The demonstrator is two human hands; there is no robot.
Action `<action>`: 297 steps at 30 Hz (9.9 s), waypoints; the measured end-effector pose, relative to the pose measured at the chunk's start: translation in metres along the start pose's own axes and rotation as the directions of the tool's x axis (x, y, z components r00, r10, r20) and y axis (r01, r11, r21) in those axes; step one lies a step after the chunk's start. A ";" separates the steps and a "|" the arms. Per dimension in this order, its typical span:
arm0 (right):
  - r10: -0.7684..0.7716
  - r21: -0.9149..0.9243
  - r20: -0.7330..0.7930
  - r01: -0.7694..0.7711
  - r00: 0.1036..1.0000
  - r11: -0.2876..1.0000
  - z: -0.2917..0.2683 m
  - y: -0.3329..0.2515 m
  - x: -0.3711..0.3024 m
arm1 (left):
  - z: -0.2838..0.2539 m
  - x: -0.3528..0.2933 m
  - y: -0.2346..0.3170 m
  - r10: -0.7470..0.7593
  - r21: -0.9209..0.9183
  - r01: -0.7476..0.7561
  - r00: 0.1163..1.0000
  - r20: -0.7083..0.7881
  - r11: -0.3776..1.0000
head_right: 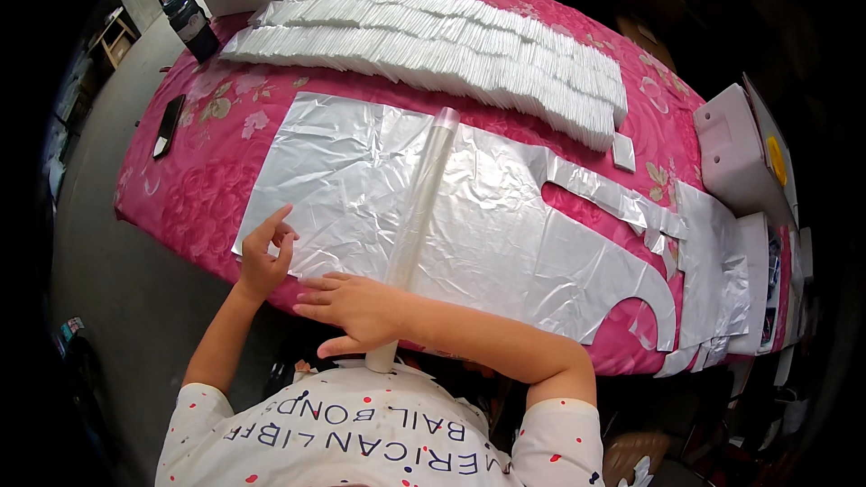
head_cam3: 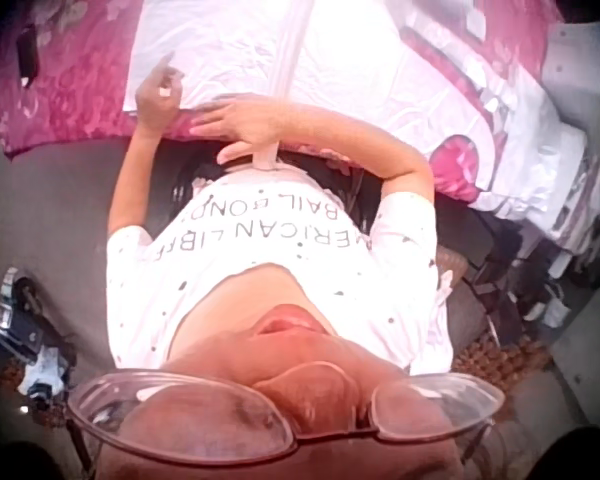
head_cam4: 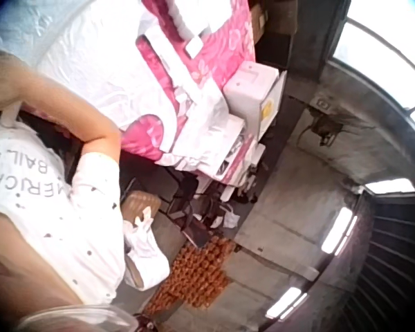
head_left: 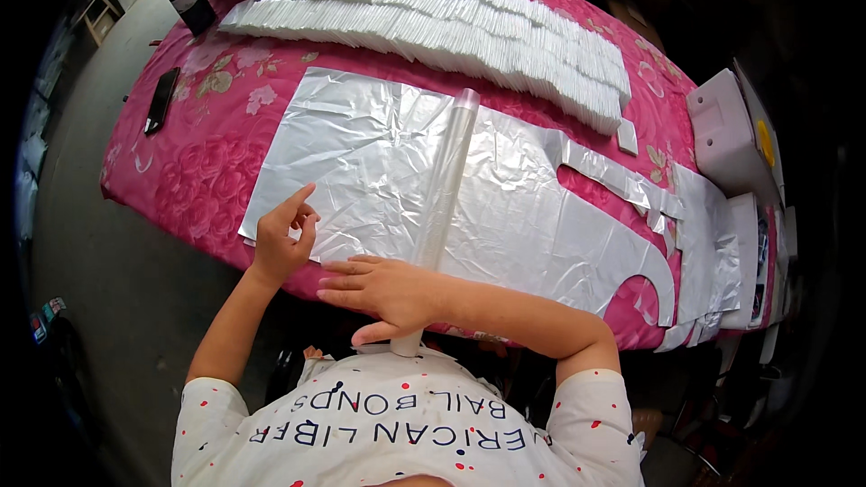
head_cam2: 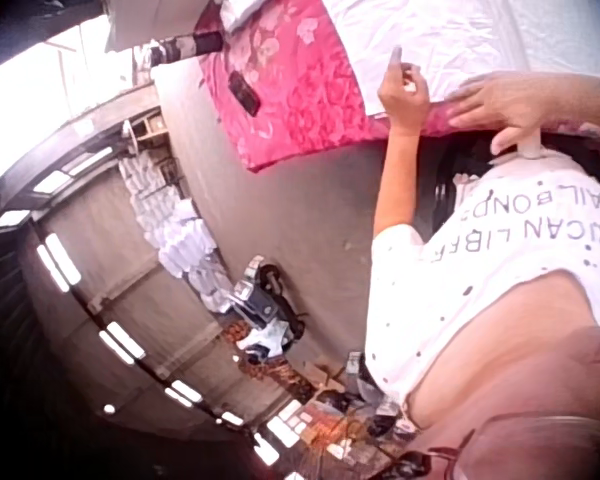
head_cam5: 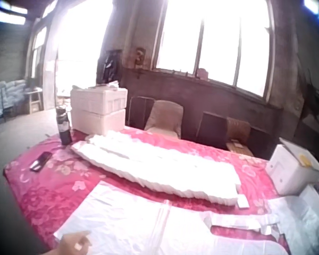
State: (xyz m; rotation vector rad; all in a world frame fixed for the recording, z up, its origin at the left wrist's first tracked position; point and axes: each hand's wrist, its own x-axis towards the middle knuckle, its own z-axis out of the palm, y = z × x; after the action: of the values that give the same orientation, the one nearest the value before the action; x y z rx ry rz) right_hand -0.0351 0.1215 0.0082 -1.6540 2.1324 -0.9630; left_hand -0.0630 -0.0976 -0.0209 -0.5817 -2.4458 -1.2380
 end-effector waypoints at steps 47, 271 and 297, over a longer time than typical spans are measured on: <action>0.923 0.908 -0.328 0.338 0.200 0.249 -0.031 0.049 0.017 | 0.024 -0.027 0.062 -0.479 -0.280 0.911 0.400 0.781 0.304; 0.511 0.136 -0.384 -0.500 0.769 0.855 0.093 -0.012 0.003 | 0.021 -0.102 0.070 -0.701 -0.303 0.952 0.188 0.688 -0.042; 0.472 0.405 -0.778 -0.906 -0.414 -0.126 -0.202 0.187 -0.377 | 0.065 0.002 0.104 -0.083 0.003 0.102 0.792 0.604 0.995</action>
State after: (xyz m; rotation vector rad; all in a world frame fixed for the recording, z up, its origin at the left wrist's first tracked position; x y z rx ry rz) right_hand -0.1771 0.5644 -0.0309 1.2790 3.1914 -0.5041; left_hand -0.0202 0.0119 0.0139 -1.0111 -3.0096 -1.2704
